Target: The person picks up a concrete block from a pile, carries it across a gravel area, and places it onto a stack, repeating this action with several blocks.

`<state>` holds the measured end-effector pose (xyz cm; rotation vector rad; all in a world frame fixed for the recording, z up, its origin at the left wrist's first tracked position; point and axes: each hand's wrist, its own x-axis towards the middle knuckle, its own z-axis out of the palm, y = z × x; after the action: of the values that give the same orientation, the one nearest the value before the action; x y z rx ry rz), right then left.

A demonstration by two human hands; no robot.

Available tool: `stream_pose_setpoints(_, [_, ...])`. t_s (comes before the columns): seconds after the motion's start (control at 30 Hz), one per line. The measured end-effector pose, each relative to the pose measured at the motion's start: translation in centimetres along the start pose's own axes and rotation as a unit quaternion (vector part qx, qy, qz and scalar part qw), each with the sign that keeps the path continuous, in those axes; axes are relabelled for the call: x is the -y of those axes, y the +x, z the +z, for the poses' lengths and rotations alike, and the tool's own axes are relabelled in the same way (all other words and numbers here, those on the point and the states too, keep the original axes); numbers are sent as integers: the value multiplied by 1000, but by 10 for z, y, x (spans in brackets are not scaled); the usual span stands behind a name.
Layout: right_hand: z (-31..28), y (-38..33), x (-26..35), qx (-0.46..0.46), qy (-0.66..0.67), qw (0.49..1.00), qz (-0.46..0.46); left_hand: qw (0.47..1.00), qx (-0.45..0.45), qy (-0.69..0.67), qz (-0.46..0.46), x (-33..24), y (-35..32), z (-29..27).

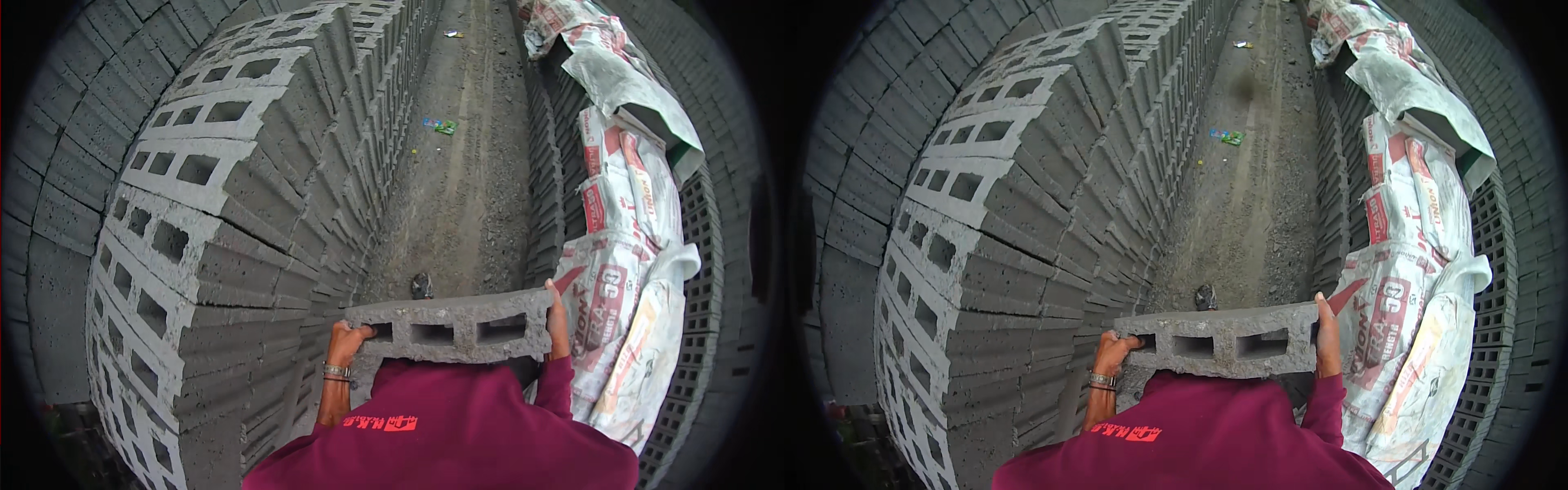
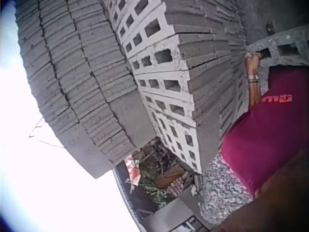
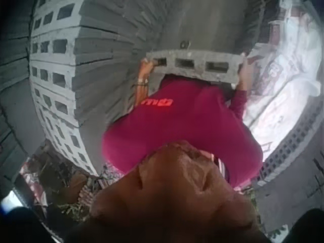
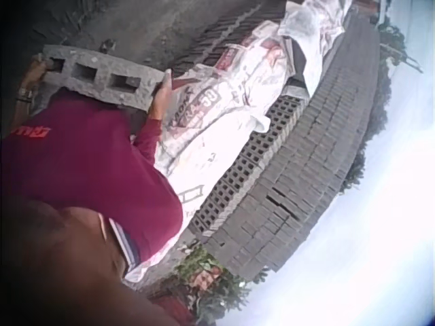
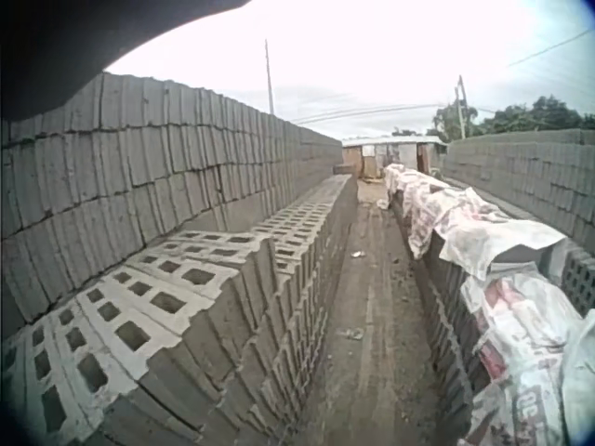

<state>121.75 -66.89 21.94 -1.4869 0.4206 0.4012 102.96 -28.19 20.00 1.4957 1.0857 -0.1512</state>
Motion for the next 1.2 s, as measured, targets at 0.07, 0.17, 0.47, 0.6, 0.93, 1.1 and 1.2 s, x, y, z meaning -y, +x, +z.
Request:
stream_pose_setpoints(0.07, [60, 33, 57, -30, -65, 997, -35, 999, -8, -38, 1, -21, 44, 10])
stream_pose_setpoints(0.17, [84, 124, 98, 39, -57, 997, 27, 997, -31, -62, -30, -60, 76, 17])
stream_pose_setpoints(0.47, [246, 358, 219, 202, -213, 954, 60, 957, -210, -157, -120, -165, 171, 78])
stream_pose_setpoints(0.6, [313, 467, 253, 293, -309, 901, 79, 899, -314, -269, -142, -200, 206, 148])
stream_pose_setpoints(0.93, [437, 609, 359, 580, -382, 715, 85, 737, -498, -424, -168, -344, 205, 327])
stream_pose_setpoints(1.1, [489, 614, 398, 722, -325, 611, -17, 648, -583, -476, -121, -400, 211, 402])
stream_pose_setpoints(1.2, [513, 591, 436, 786, -320, 521, -93, 574, -645, -498, -78, -447, 216, 433])
